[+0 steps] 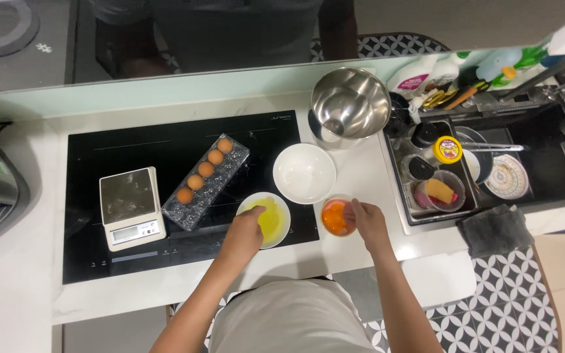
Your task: Cracking eggs and separating yolks from whites into separate bowls.
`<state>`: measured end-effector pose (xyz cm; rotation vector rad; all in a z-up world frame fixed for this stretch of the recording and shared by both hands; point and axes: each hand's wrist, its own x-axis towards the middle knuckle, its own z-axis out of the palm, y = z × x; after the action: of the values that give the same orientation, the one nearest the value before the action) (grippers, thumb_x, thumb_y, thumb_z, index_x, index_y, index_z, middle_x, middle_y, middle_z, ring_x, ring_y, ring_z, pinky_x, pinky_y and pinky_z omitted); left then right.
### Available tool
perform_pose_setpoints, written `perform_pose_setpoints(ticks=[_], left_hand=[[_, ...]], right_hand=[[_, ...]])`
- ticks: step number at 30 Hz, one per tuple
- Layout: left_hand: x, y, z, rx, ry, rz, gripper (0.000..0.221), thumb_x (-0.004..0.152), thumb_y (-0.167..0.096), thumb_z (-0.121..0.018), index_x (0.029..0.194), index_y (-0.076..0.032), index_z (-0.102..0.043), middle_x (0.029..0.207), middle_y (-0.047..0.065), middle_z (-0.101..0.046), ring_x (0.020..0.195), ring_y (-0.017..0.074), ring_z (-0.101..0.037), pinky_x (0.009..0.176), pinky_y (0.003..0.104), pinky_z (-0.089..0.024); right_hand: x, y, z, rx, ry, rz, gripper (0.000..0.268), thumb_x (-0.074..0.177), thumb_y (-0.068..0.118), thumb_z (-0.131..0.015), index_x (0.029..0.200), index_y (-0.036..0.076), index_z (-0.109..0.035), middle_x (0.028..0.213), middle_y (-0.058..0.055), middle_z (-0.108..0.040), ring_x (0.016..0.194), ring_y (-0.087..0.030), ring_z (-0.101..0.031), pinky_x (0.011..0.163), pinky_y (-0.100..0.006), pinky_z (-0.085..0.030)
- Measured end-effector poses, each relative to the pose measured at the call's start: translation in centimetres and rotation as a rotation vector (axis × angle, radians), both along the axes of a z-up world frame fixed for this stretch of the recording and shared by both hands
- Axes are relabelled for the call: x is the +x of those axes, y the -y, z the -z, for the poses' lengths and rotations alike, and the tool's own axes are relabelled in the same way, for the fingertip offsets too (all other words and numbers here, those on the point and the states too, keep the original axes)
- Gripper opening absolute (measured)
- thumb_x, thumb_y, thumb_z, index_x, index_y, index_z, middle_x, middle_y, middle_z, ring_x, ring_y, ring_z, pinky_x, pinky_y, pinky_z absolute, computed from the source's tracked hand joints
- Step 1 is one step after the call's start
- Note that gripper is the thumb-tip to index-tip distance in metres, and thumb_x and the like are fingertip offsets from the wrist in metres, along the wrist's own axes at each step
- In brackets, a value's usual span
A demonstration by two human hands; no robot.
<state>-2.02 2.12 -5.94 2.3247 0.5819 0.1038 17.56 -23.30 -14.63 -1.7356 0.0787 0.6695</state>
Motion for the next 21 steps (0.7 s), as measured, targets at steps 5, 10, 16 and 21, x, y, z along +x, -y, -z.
perform_pose_setpoints(ticks=[5,10,16,21], left_hand=[[0.1,0.0,-6.0,0.001,0.185,0.058,0.045,0.080,0.012,-0.055,0.121,0.001,-0.066,0.107,0.027,-0.070,0.098,0.0441,-0.068,0.083,0.049,-0.054],[-0.4,-0.4,-5.4,-0.006,0.452,0.074,0.024,0.091,0.006,-0.058,0.111,-0.002,-0.068,0.099,0.016,-0.075,0.093,0.0310,-0.074,0.081,0.038,-0.058],[-1.6,-6.2,6.3,-1.199,0.194,-0.487,0.021,0.090,-0.006,-0.062,0.108,0.005,-0.066,0.089,0.011,-0.072,0.078,0.0194,-0.066,0.069,0.029,-0.054],[-2.4,-11.4,17.7,-1.926,0.176,-0.329,0.018,0.093,-0.020,-0.064,0.084,-0.007,-0.057,0.072,-0.002,-0.048,0.061,0.0117,-0.044,0.052,0.027,-0.035]], right_hand=[[-1.4,-0.9,-3.0,-0.010,0.147,0.063,0.040,0.103,0.027,-0.057,0.103,-0.011,-0.073,0.091,-0.017,-0.076,0.083,-0.020,-0.074,0.077,-0.031,-0.061],[-4.0,-3.5,-6.9,-0.225,0.520,-0.003,0.036,0.099,0.025,-0.061,0.105,-0.008,-0.074,0.090,-0.015,-0.076,0.080,-0.020,-0.075,0.076,-0.032,-0.059],[-6.1,-1.5,-1.7,0.458,-0.159,0.238,0.032,0.099,0.021,-0.057,0.100,-0.008,-0.069,0.097,-0.018,-0.076,0.089,-0.028,-0.075,0.087,-0.041,-0.062],[-8.7,4.5,-4.6,0.808,-0.469,0.343,0.040,0.100,0.024,-0.046,0.110,-0.010,-0.065,0.105,-0.021,-0.073,0.100,-0.031,-0.073,0.099,-0.044,-0.059]])
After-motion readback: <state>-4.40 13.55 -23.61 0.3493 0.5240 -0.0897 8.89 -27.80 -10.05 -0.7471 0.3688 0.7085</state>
